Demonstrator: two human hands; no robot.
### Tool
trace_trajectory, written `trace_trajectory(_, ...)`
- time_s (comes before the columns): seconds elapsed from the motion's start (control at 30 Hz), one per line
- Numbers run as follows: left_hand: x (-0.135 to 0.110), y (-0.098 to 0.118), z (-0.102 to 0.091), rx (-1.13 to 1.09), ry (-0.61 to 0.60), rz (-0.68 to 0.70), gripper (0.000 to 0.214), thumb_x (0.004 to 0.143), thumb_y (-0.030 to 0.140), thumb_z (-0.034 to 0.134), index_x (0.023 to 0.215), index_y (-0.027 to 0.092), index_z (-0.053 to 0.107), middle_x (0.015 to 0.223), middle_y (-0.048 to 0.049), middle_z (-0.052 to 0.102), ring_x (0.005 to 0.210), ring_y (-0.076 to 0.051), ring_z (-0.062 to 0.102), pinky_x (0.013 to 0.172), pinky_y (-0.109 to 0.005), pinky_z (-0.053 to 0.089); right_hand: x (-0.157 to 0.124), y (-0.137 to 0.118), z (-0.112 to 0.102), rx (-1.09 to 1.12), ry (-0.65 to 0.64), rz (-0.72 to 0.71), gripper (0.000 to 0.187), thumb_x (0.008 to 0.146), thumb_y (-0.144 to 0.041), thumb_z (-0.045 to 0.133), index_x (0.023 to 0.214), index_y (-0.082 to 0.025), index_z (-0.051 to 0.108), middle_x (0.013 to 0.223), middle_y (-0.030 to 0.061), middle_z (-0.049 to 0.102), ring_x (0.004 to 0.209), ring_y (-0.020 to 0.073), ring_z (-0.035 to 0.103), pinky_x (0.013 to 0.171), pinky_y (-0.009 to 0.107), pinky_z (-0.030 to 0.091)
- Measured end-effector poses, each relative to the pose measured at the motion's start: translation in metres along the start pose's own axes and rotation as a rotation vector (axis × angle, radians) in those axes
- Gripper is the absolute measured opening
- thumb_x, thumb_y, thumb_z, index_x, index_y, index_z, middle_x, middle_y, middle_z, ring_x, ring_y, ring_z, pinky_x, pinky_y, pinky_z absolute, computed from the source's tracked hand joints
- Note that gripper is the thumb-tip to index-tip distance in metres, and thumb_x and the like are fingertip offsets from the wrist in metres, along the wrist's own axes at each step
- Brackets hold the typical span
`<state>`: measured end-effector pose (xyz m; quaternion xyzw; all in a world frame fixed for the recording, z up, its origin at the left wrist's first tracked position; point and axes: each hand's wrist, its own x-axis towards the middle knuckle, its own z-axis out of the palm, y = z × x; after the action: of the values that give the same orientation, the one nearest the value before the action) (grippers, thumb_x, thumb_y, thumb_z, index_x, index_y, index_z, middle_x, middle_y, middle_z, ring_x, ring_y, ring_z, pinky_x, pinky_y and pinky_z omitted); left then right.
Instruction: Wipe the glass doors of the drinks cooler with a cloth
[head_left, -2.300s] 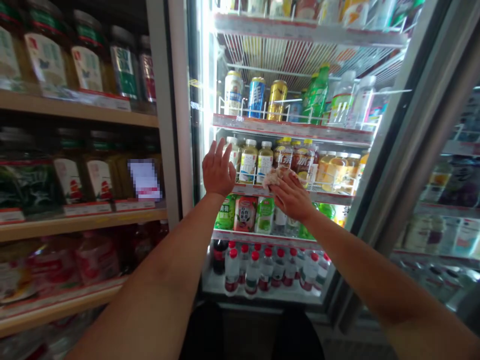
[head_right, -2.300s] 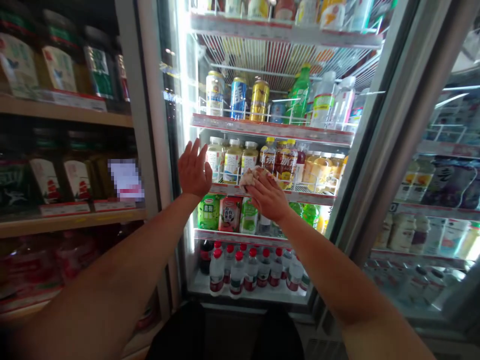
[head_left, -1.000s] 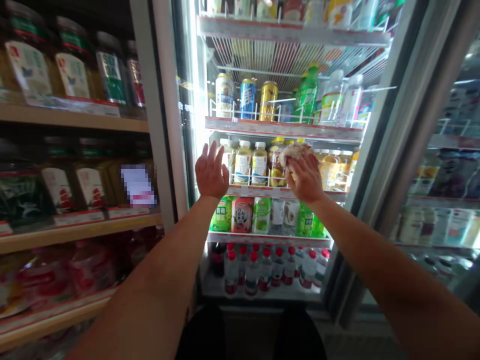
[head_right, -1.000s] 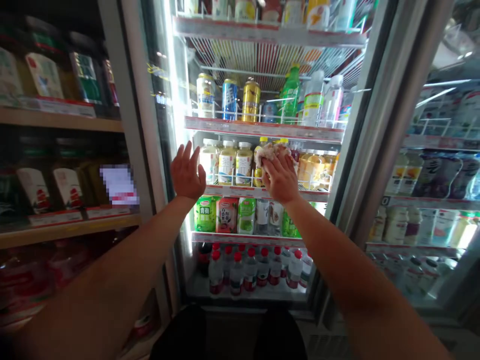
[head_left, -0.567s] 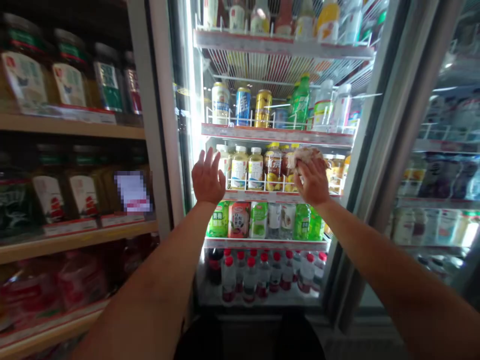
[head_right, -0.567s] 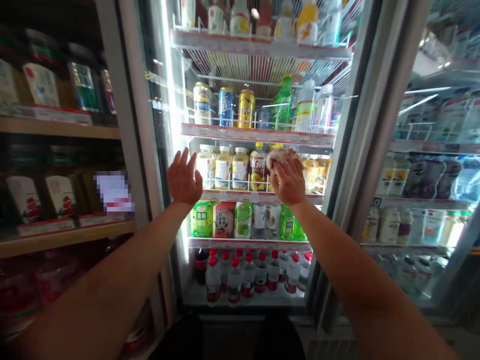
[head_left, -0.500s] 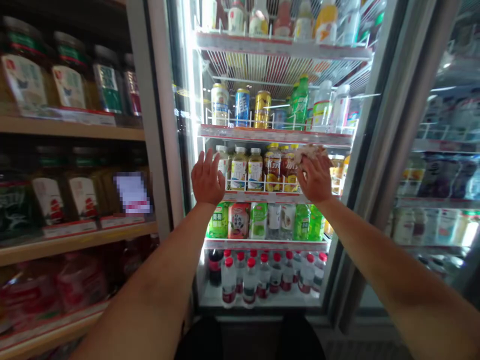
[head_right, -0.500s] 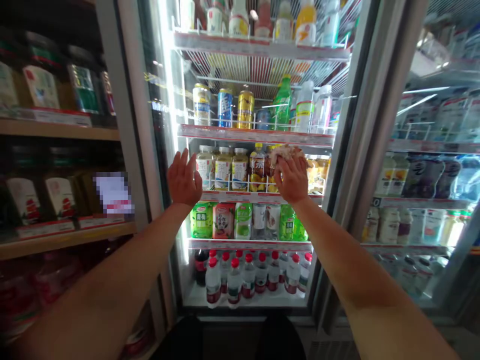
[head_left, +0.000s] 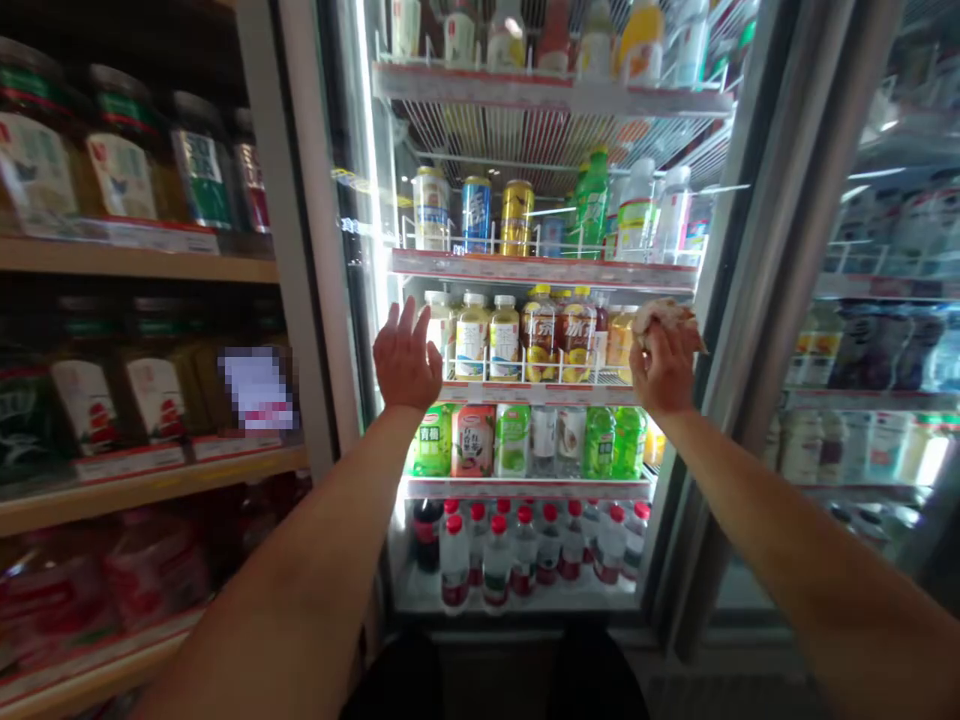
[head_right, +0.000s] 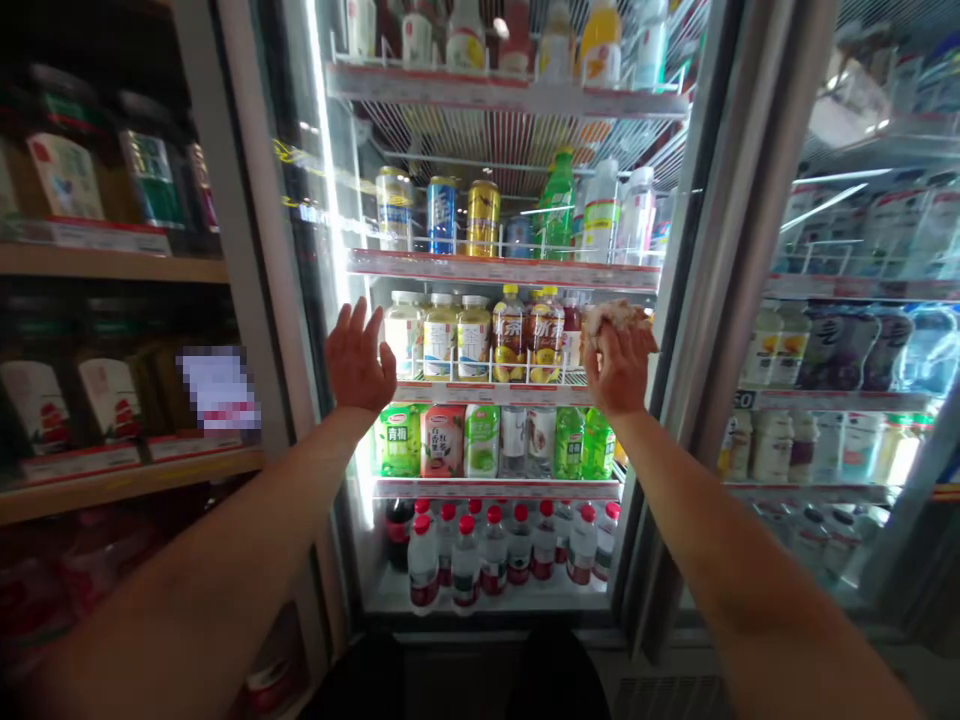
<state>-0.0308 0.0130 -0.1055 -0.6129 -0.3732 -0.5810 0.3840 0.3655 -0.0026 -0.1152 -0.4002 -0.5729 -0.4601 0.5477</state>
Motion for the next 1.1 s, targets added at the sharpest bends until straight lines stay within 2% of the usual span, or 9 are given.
trace_trajectory(0.1, 0.0, 0.001, -0.001, -0.021, -0.019, -0.02, 0.053, 0.099, 0.03, 0.04, 0.15, 0.02, 0.046, 0.16, -0.009, 0.039, 0.153, -0.026, 0.024, 0.122, -0.047, 0.023, -0.025, 0.007, -0.004, -0.014, -0.001, -0.008, 0.041, 0.098, -0.03, 0.047, 0.132, -0.012, 0.059, 0.13, 0.0207, 0.064, 0.135, 0.0359, 0.052, 0.116, 0.063, 0.038)
trace_trajectory(0.2, 0.001, 0.002, -0.001, -0.045, -0.032, -0.038, 0.053, 0.099, 0.032, 0.041, 0.151, 0.02, 0.045, 0.16, -0.0094, 0.038, 0.153, -0.027, 0.024, 0.123, -0.047, 0.022, -0.047, 0.016, -0.009, -0.018, -0.047, -0.075, 0.037, 0.097, -0.031, 0.049, 0.126, -0.011, 0.063, 0.123, 0.0215, 0.067, 0.132, 0.037, 0.054, 0.114, 0.062, 0.041)
trace_trajectory(0.33, 0.001, 0.002, -0.001, -0.034, -0.033, -0.038, 0.054, 0.098, 0.03, 0.04, 0.151, 0.02, 0.045, 0.16, -0.01, 0.038, 0.153, -0.027, 0.023, 0.122, -0.048, 0.022, -0.051, 0.024, -0.017, -0.036, -0.114, -0.124, 0.037, 0.096, -0.033, 0.051, 0.126, -0.013, 0.063, 0.125, 0.0198, 0.067, 0.133, 0.0367, 0.053, 0.114, 0.061, 0.042)
trace_trajectory(0.43, 0.001, 0.002, 0.0, -0.029, -0.023, -0.023, 0.053, 0.098, 0.029, 0.041, 0.15, 0.02, 0.046, 0.16, -0.0108, 0.039, 0.154, -0.027, 0.023, 0.122, -0.049, 0.023, -0.051, 0.02, -0.02, -0.05, -0.114, -0.117, 0.037, 0.097, -0.031, 0.05, 0.126, -0.013, 0.063, 0.127, 0.0205, 0.066, 0.135, 0.0368, 0.052, 0.114, 0.061, 0.041)
trace_trajectory(0.6, 0.002, 0.002, -0.001, -0.031, -0.021, -0.026, 0.054, 0.097, 0.03, 0.043, 0.15, 0.02, 0.046, 0.16, -0.011, 0.039, 0.153, -0.028, 0.025, 0.122, -0.05, 0.023, -0.062, 0.004, -0.02, -0.015, -0.14, -0.173, 0.033, 0.096, -0.028, 0.052, 0.123, -0.014, 0.064, 0.12, 0.019, 0.069, 0.132, 0.0369, 0.054, 0.11, 0.062, 0.045)
trace_trajectory(0.77, 0.001, 0.002, -0.001, 0.015, 0.004, 0.003, 0.054, 0.097, 0.026, 0.041, 0.15, 0.02, 0.046, 0.159, -0.0106, 0.04, 0.153, -0.027, 0.026, 0.121, -0.048, 0.025, -0.052, -0.015, -0.015, 0.004, -0.158, -0.282, 0.031, 0.095, -0.026, 0.052, 0.121, -0.015, 0.066, 0.123, 0.0167, 0.069, 0.13, 0.0346, 0.057, 0.109, 0.058, 0.047)
trace_trajectory(1.1, -0.001, 0.0, 0.0, 0.012, 0.014, 0.007, 0.053, 0.098, 0.026, 0.04, 0.151, 0.021, 0.046, 0.159, -0.0094, 0.04, 0.152, -0.026, 0.026, 0.121, -0.046, 0.025, -0.048, -0.076, 0.008, 0.127, -0.248, -0.337, 0.033, 0.096, -0.026, 0.052, 0.125, -0.019, 0.068, 0.132, 0.0143, 0.067, 0.14, 0.0314, 0.049, 0.118, 0.057, 0.036)
